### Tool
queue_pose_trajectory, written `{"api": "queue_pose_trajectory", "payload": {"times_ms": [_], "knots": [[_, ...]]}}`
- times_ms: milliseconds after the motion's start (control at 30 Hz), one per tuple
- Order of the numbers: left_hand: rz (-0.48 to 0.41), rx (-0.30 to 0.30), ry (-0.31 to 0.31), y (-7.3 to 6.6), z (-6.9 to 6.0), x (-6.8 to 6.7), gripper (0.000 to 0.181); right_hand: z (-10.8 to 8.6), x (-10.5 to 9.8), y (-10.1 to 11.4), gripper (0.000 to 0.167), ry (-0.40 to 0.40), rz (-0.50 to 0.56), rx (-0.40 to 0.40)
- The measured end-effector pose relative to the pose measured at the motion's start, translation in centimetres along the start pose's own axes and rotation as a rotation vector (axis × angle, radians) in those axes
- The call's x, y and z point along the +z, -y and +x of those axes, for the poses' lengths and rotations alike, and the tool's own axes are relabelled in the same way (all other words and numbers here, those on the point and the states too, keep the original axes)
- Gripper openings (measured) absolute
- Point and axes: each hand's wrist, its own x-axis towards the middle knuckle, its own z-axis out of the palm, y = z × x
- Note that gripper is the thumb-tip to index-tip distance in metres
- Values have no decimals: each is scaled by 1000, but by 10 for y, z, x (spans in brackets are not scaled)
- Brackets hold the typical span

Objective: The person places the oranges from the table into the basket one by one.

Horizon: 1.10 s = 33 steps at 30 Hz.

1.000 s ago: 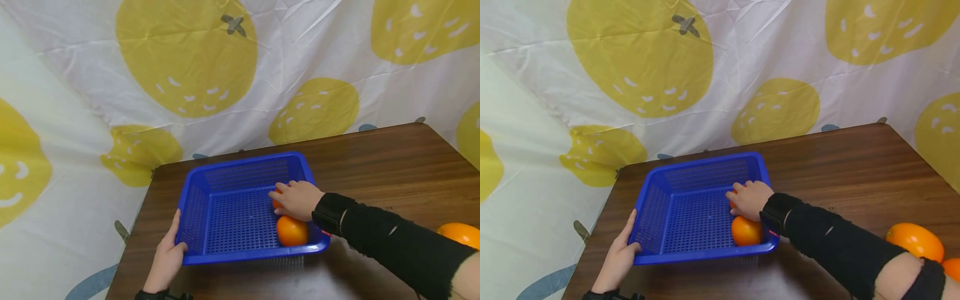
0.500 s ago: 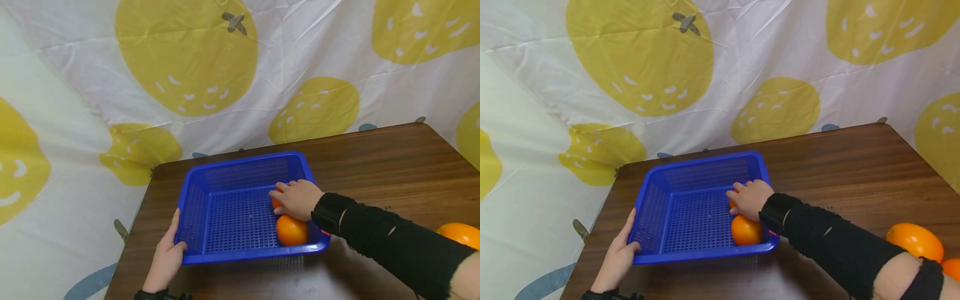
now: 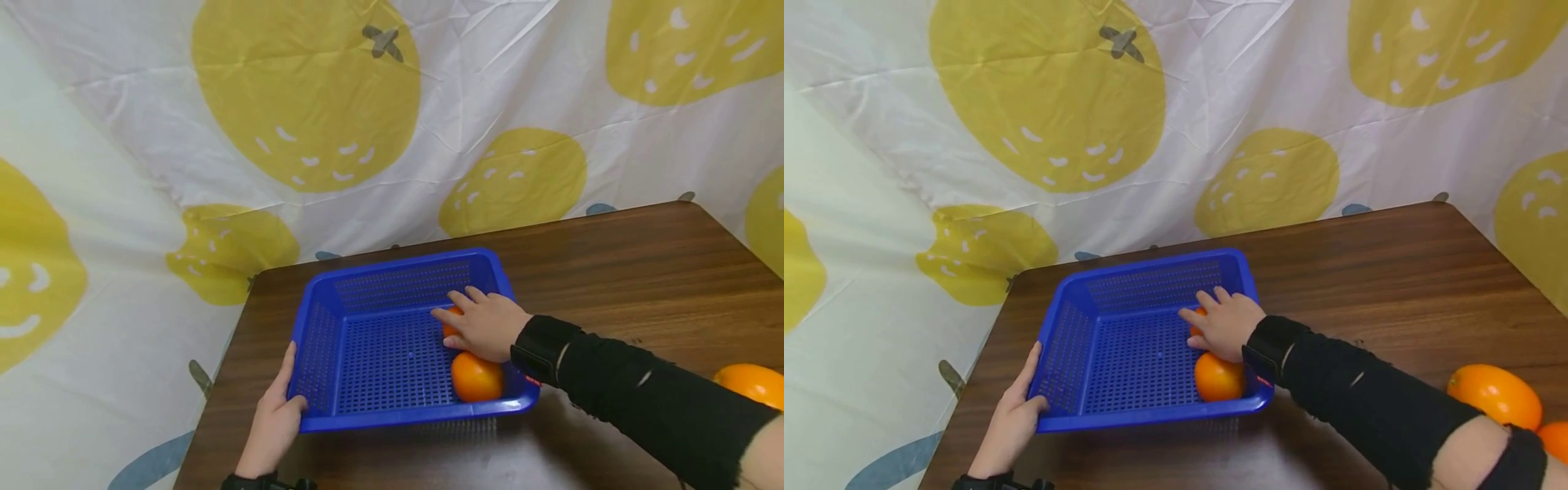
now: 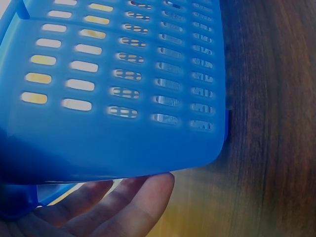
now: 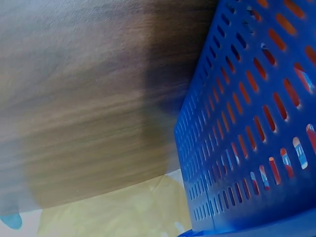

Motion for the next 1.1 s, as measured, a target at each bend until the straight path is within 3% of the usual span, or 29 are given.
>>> {"api": "queue_pose_trajectory", "payload": {"times_ms": [233, 567, 867, 1100], "knots": [[9, 14, -8, 1, 4, 3, 93, -4, -3, -1, 60, -26, 85, 3], [10, 7, -9, 3, 5, 5, 93, -12, -6, -5, 63, -72, 100, -17], [27, 7, -7, 2, 4, 1, 92, -32, -7, -9, 64, -137, 174, -71], [34, 18, -4, 0, 2, -1, 92, -51, -12, -11, 64, -159, 203, -64]]}}
